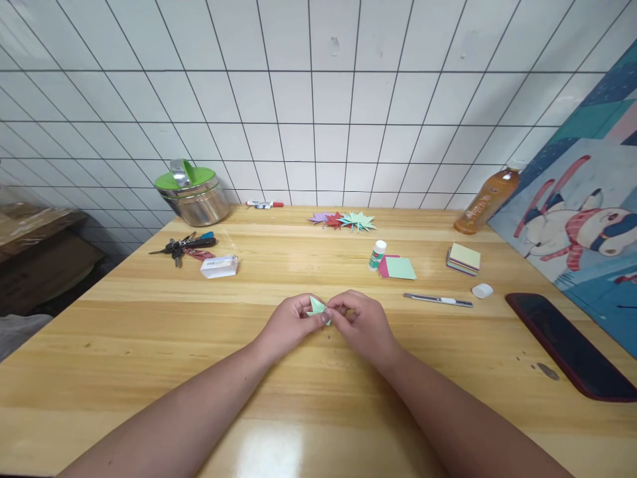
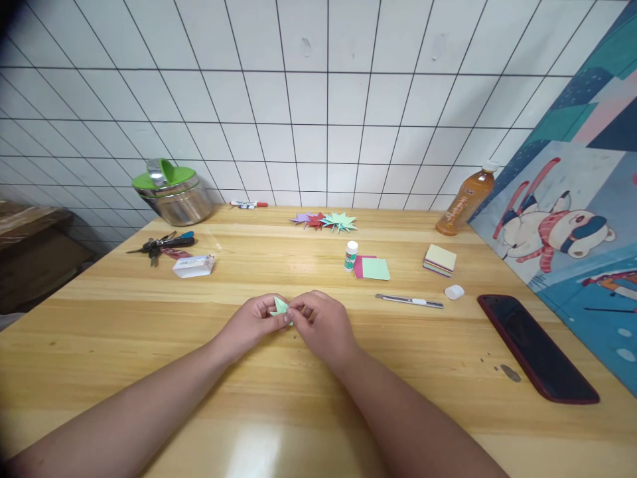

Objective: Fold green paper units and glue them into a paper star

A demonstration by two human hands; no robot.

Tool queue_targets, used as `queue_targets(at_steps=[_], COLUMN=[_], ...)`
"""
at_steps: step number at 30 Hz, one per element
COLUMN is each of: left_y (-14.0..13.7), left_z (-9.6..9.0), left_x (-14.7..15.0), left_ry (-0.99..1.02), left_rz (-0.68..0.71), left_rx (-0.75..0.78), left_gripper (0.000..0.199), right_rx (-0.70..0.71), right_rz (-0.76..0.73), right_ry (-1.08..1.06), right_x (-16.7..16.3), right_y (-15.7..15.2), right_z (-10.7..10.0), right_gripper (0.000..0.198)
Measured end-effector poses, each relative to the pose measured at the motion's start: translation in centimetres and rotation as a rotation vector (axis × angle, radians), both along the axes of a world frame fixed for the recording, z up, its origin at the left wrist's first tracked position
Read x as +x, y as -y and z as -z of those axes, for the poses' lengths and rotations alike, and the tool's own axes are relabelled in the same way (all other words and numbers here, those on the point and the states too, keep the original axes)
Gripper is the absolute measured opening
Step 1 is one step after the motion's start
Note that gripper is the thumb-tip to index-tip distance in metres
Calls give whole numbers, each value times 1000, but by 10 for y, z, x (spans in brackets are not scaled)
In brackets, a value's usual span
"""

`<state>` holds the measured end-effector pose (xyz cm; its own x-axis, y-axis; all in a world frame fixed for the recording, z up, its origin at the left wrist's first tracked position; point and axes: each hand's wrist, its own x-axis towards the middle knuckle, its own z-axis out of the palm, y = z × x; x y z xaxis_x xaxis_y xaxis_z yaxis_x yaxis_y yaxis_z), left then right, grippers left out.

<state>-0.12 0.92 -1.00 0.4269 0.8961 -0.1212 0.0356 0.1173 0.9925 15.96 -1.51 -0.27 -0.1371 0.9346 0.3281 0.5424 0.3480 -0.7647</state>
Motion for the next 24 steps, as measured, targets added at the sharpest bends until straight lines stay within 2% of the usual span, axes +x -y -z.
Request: queue_targets(at_steps=[3, 6, 8, 10, 13, 16, 24], left_y=[0, 1, 1, 1, 1, 0, 0], left_z=[0, -1, 0, 0, 0, -1, -2], left_x=[0, 0, 0, 0, 1, 1, -2], left_ry=[-18, -35, -60, -79, -68, -45, -19], left_rz=[6, 16, 13, 2, -36, -53, 25], left_rx=[28, 53, 80, 109, 130, 122, 108], left_gripper=[22, 23, 23, 22, 21, 21, 22], right_rx=[-29, -119, -215, -342, -497, -516, -520], right_rz=[-19, -3, 17, 20, -14, -23, -19], right_ry=[-51, -158, -273, -376, -439, -453, -508], right_x=[1, 0, -1, -2, -2, -1, 1], right_y=[-1, -2, -4, -5, -6, -6, -6], right_z=[2, 2, 2, 2, 2, 1, -1], right_gripper=[9, 5, 5, 12, 20, 22, 22])
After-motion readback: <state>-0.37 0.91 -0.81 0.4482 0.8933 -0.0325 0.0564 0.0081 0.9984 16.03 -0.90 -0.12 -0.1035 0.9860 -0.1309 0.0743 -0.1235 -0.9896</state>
